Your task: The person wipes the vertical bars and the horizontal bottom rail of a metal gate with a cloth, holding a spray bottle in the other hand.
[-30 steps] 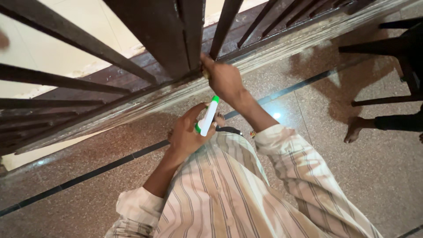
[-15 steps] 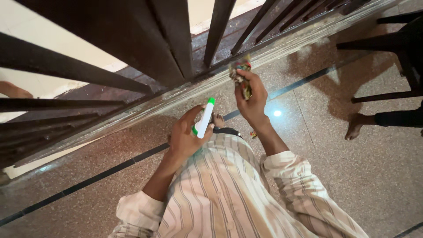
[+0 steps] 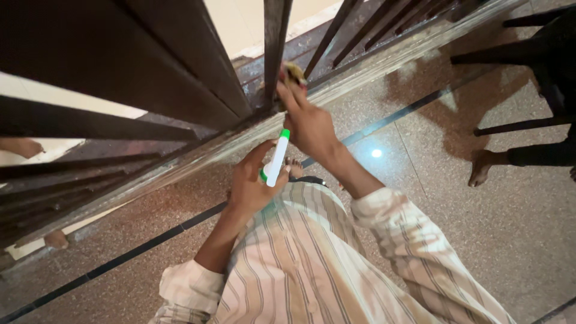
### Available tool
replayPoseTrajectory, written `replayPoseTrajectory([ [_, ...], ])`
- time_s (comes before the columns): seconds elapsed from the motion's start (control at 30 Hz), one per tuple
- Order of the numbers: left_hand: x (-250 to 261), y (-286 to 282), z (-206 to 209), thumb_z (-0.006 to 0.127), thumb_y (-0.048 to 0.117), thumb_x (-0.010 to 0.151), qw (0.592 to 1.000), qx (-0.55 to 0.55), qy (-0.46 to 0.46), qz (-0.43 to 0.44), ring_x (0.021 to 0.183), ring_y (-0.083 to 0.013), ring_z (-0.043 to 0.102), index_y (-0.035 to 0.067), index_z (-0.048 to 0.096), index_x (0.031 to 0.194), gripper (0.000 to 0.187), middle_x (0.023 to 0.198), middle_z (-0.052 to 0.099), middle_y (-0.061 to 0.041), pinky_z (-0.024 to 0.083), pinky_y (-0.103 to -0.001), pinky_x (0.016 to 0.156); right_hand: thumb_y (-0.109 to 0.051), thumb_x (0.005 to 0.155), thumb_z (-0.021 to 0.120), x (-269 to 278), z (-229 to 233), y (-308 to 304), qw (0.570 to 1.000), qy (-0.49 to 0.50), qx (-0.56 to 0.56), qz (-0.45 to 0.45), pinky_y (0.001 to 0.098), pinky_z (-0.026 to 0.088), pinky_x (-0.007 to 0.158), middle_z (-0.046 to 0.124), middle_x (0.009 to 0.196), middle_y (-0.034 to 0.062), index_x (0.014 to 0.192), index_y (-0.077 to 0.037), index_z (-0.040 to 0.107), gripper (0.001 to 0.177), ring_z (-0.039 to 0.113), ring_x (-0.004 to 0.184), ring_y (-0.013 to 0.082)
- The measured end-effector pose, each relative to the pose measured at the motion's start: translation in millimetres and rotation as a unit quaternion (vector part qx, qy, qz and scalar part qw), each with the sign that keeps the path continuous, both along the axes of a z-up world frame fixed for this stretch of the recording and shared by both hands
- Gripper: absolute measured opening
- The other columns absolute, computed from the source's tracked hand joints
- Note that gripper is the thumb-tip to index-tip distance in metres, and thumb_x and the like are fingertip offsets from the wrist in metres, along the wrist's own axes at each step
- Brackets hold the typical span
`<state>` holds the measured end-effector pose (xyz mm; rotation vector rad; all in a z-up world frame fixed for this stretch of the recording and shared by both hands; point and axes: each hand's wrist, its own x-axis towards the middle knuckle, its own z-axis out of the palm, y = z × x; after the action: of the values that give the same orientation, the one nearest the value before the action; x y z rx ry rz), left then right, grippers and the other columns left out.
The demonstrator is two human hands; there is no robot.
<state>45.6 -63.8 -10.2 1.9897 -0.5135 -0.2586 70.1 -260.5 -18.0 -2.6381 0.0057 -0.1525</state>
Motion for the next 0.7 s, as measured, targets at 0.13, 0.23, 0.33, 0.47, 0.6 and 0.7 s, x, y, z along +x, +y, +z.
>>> replayPoseTrajectory([
  [0.13,8,0,-2,0.082,0.021,0.078,0.998,-0.007,-0.063,0.001,0.085,-0.0377,0.072,0.003,0.061,0.133,0.062,0.102,0.071,-0.024,0.058,-0.043,0.072,-0.002,0.082,0.067,-18,7,-1,0.998,-0.061,-0.023,0.011,0.0421,0.060,0.065,0.052,0.151,0.0155,0.155,-0.019,0.043,0.078,0.073,0.095,0.0365],
  [0.23,8,-1,-2,0.082,0.021,0.075,0.999,0.039,0.038,0.003,0.076,-0.0361,0.073,0.005,0.064,0.131,0.061,0.091,0.073,-0.020,0.057,-0.043,0.068,-0.002,0.080,0.067,-7,-3,-2,0.999,-0.044,-0.028,-0.009,0.0436,0.061,0.070,0.055,0.147,0.0145,0.154,-0.023,0.046,0.079,0.073,0.094,0.0371],
  [0.33,8,-4,-3,0.082,0.019,0.077,0.999,-0.011,-0.040,-0.024,0.089,-0.0382,0.074,0.003,0.062,0.132,0.060,0.103,0.074,-0.021,0.059,-0.043,0.074,-0.003,0.080,0.068,10,-14,3,0.999,-0.030,-0.023,-0.024,0.0457,0.060,0.070,0.052,0.148,0.0213,0.152,-0.020,0.046,0.077,0.072,0.088,0.0381],
  [0.47,5,-1,-2,0.082,0.020,0.075,1.000,0.007,-0.010,-0.022,0.083,-0.0374,0.074,0.004,0.063,0.132,0.062,0.102,0.075,-0.021,0.058,-0.043,0.071,-0.003,0.083,0.067,-3,-11,2,0.997,-0.075,0.005,0.002,0.0442,0.060,0.072,0.054,0.150,0.0159,0.152,-0.014,0.043,0.075,0.072,0.093,0.0385],
  [0.6,9,8,-3,0.083,0.021,0.078,0.998,-0.015,-0.060,-0.022,0.094,-0.0383,0.075,0.001,0.060,0.134,0.063,0.111,0.072,-0.024,0.060,-0.042,0.077,-0.003,0.086,0.068,-21,2,2,0.998,-0.058,-0.019,0.006,0.0416,0.060,0.064,0.056,0.145,0.0138,0.152,-0.014,0.046,0.071,0.073,0.080,0.0348],
  [0.7,7,13,-3,0.081,0.020,0.077,1.000,-0.016,-0.014,-0.012,0.093,-0.0358,0.077,0.002,0.063,0.133,0.062,0.109,0.075,-0.021,0.062,-0.040,0.077,-0.002,0.084,0.068,-5,-7,-5,0.999,-0.021,-0.028,-0.004,0.0414,0.059,0.059,0.055,0.148,0.0165,0.151,-0.013,0.045,0.071,0.073,0.073,0.0340],
])
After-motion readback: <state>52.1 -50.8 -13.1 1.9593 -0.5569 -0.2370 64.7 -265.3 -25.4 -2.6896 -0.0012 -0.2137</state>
